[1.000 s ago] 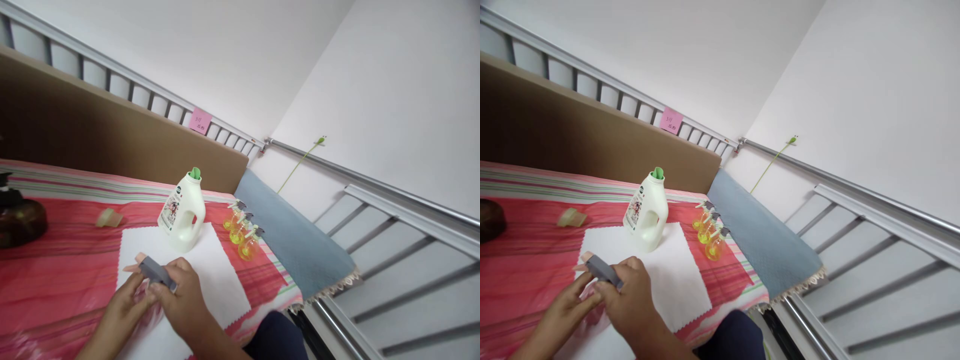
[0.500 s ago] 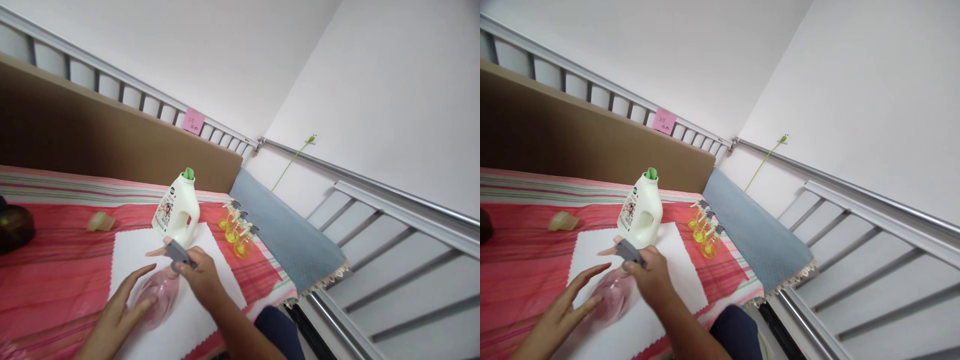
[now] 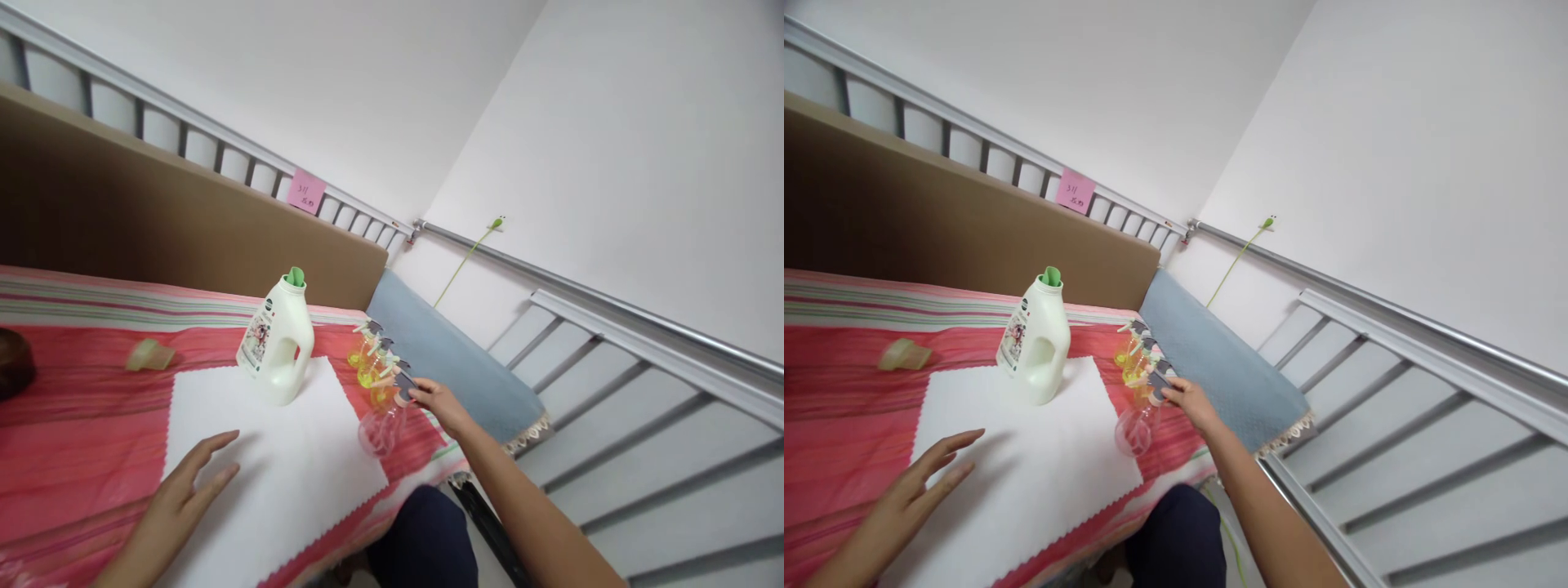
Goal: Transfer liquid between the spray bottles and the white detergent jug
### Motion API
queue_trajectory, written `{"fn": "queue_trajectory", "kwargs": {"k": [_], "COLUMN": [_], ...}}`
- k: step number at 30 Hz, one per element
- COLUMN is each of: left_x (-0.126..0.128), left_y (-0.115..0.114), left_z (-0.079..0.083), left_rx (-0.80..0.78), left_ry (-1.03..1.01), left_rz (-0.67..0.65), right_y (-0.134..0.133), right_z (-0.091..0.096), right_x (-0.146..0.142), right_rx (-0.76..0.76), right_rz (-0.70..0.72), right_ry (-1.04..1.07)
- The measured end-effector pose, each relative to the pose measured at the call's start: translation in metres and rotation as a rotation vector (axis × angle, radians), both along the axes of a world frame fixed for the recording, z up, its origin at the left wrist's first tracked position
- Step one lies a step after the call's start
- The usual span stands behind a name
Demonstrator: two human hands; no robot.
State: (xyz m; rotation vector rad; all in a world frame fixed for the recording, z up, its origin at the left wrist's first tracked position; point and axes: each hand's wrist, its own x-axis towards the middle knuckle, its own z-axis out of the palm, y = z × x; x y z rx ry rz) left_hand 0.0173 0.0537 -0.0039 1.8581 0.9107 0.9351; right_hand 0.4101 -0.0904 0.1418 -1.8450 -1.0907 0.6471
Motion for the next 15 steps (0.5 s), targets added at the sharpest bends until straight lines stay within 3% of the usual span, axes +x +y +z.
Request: {"fn": "queue_trajectory", "kwargs": {"k": [6,15], "left_x": [0.001,0.002], "left_y": [0.003,0.007], "left_z": [-0.008,-0.017], "left_rx": [-0.051,-0.082], "left_ry": [-0.01,-0.029], "left_rz": [-0.008,-0.037], "right_y": [-0.011,-0.012], "right_z": [-0.011,-0.001], "right_x": [0.056,0.1], "right_rx": [-0.074,-0.223], "right_rz": [-0.026,0.003], "right_ry": [0.05,0.041]}}
